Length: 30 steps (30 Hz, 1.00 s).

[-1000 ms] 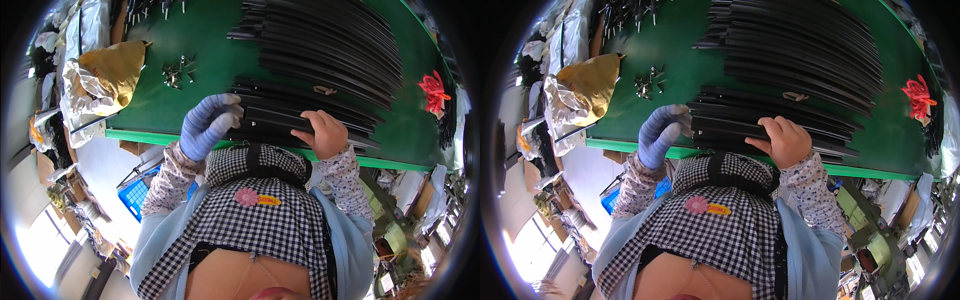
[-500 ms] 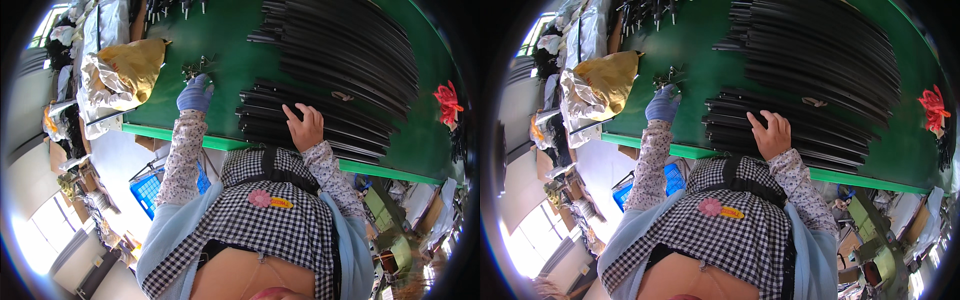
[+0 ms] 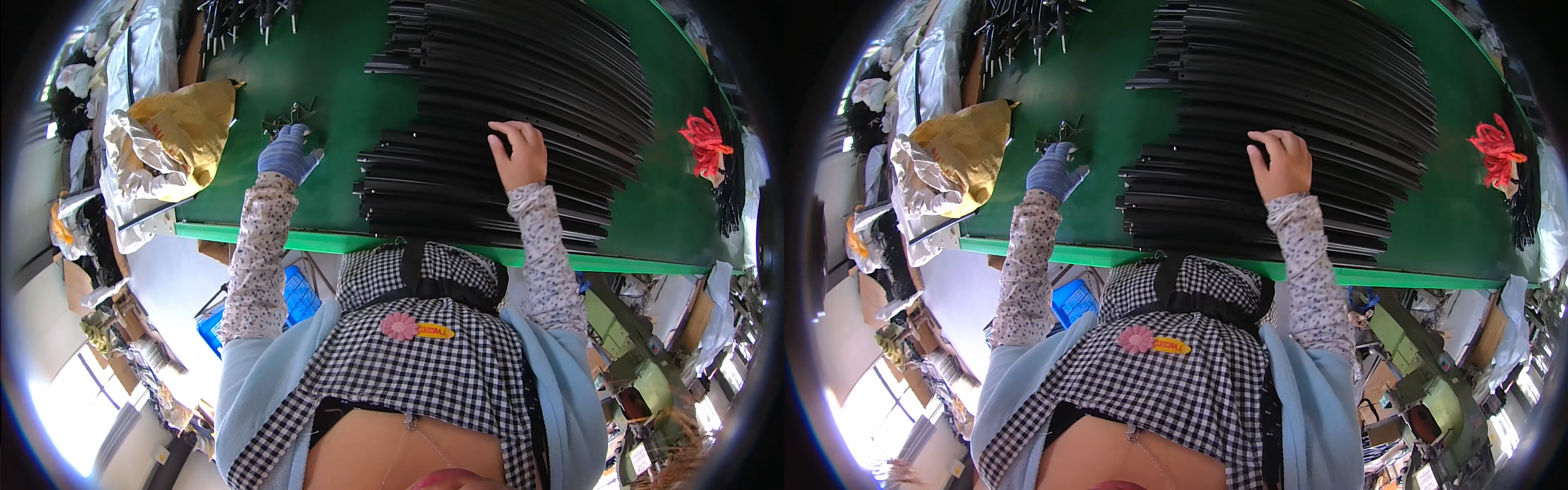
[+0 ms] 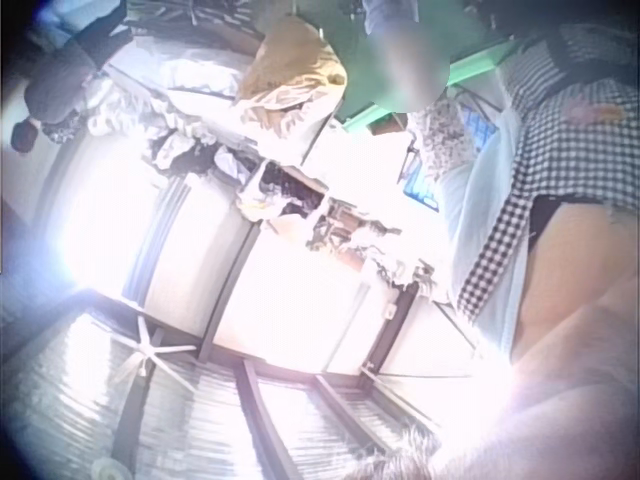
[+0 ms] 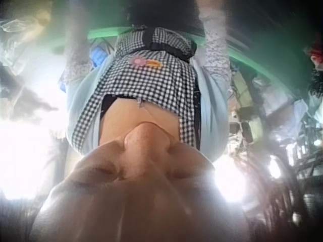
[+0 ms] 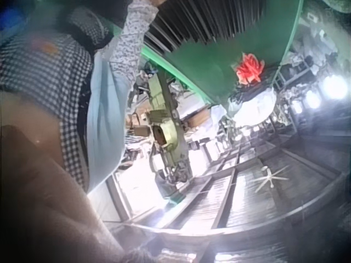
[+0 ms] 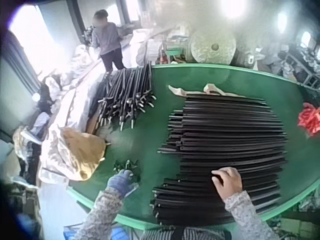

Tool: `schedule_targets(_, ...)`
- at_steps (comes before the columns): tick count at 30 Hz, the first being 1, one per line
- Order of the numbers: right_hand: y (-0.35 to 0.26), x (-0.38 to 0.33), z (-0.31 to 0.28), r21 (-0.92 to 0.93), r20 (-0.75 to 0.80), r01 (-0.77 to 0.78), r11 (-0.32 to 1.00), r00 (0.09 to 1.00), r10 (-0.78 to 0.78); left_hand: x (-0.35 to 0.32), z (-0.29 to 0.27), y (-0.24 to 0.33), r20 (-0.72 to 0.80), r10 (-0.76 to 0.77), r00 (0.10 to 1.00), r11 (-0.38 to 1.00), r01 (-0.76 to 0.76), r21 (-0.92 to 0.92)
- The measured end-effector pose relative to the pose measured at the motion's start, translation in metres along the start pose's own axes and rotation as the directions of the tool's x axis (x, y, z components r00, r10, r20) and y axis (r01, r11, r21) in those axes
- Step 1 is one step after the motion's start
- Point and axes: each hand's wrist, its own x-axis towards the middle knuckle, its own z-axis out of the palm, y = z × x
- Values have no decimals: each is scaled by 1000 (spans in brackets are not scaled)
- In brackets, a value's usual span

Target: The person removes a bundle of black metal rods from a yellow basket, places them on a green worktable, and inserts small metal fasteners into the ends of each rod one by one. The person then gathers the assembled rods and returns them to the yellow basket.

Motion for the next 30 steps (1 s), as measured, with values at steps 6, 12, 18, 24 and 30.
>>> schedule_targets(6, -35, -7, -14, 267, 308, 90, 959, 936, -173, -43, 19, 21, -31, 132, 991, 703, -115, -701)
schedule_targets(12, -61, -30, 17, 201, 323, 247, 948, 897, -302, -82, 24, 40, 179, 333, 926, -216, 260, -941)
schedule_targets(18, -71, -36, 26, 36, 395, 401, 915, 836, -382, -81, 47, 30, 90, 554, 828, -681, 513, -523)
schedule_targets(24, -75, -34, 21, 53, 443, 329, 943, 838, -317, -85, 49, 28, 150, 457, 877, -629, 437, -643)
schedule_targets(30, -75, -21, 1, 309, 369, 243, 919, 860, -352, -112, 24, 55, -47, 166, 985, -7, -46, -999)
